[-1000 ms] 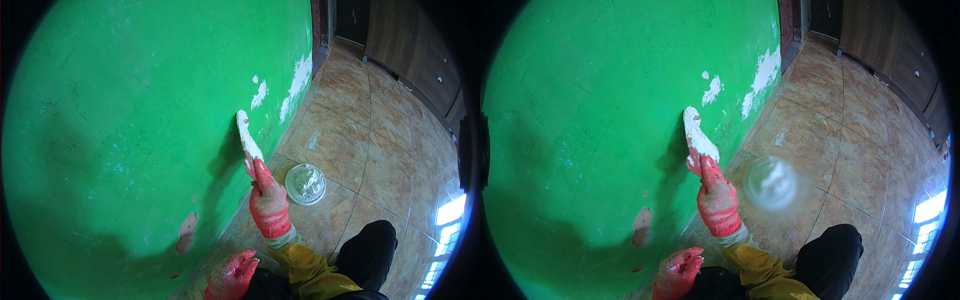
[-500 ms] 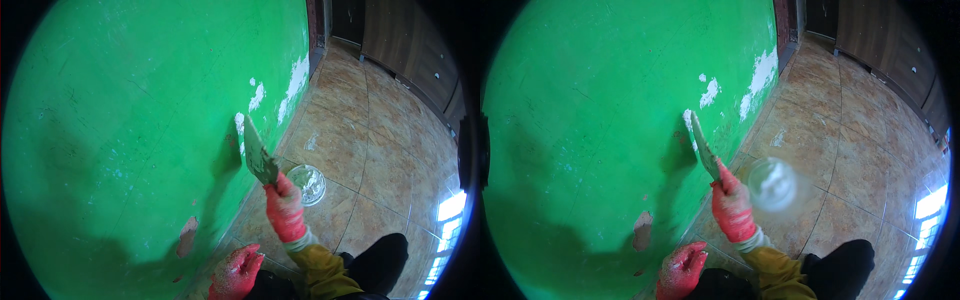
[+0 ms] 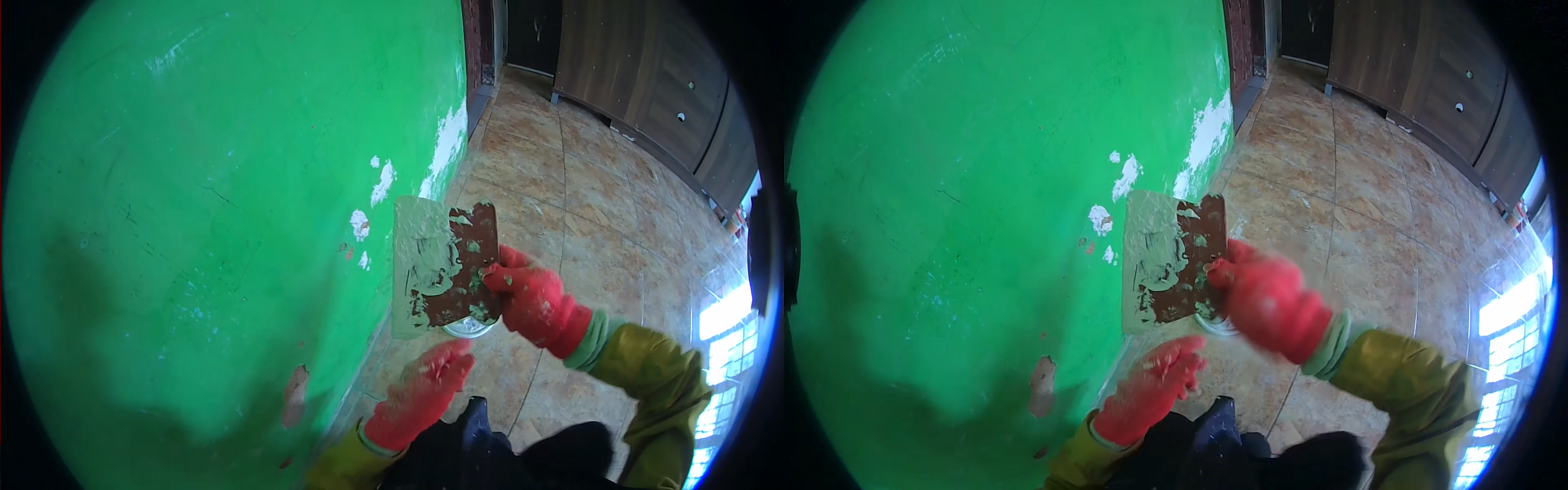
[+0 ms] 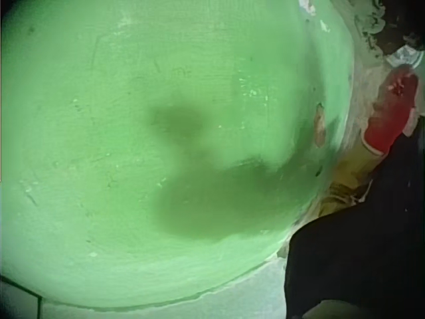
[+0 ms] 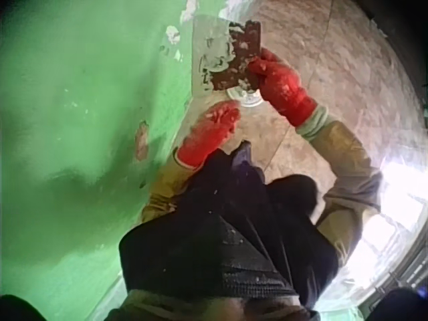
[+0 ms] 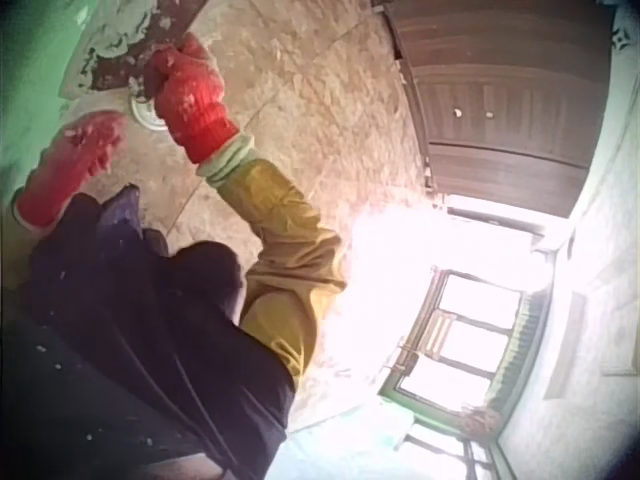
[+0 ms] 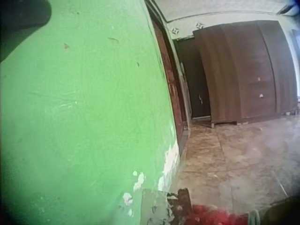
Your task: The person repairs a green wall by scooping putty from a round container with a putty knife and spreading it over damaged spots on the wall.
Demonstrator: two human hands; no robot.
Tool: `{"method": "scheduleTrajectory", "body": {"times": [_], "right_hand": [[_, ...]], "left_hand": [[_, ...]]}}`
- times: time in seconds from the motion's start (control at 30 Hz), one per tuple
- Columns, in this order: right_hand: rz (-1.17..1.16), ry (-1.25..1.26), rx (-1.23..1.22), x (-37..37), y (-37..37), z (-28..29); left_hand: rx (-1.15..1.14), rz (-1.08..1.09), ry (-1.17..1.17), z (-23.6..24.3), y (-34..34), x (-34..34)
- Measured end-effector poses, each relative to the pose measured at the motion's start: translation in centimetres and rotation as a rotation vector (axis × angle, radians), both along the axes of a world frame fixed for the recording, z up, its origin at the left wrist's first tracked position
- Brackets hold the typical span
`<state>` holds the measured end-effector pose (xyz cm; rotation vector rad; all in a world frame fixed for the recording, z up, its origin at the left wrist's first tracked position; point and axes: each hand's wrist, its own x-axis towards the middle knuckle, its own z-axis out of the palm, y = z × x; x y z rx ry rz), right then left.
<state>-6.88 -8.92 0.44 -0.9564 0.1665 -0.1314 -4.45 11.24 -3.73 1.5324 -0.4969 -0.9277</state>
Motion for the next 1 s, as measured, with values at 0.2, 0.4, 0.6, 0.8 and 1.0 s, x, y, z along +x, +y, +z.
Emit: {"method": "scheduleTrajectory", "body": {"times": [0.2, 0.4, 0.6, 0.8, 1.0], "right_hand": [[-0.158, -0.079, -0.033, -2.0, 3.6, -7.2], [-0.299, -0.083, -0.186, -1.2, 9.1, -9.0], [-0.372, 0.022, -0.198, 1.1, 11.1, -9.1], [-0.53, -0.099, -0.583, 2.9, 11.2, -8.7], [-0.717, -0.236, -1.126, 5.0, 13.4, -10.2]], "left_hand": [[-0.378, 0.564, 0.445, -1.8, -3.8, -0.2], [-0.128, 0.602, 0.445, -2.1, -0.2, 1.2], [0.091, 0.576, 0.392, -0.9, 2.4, 2.1], [0.271, 0.31, 0.314, 2.4, 6.3, -0.4], [0.321, 0.142, 0.21, 8.0, 8.9, -3.5]]}}
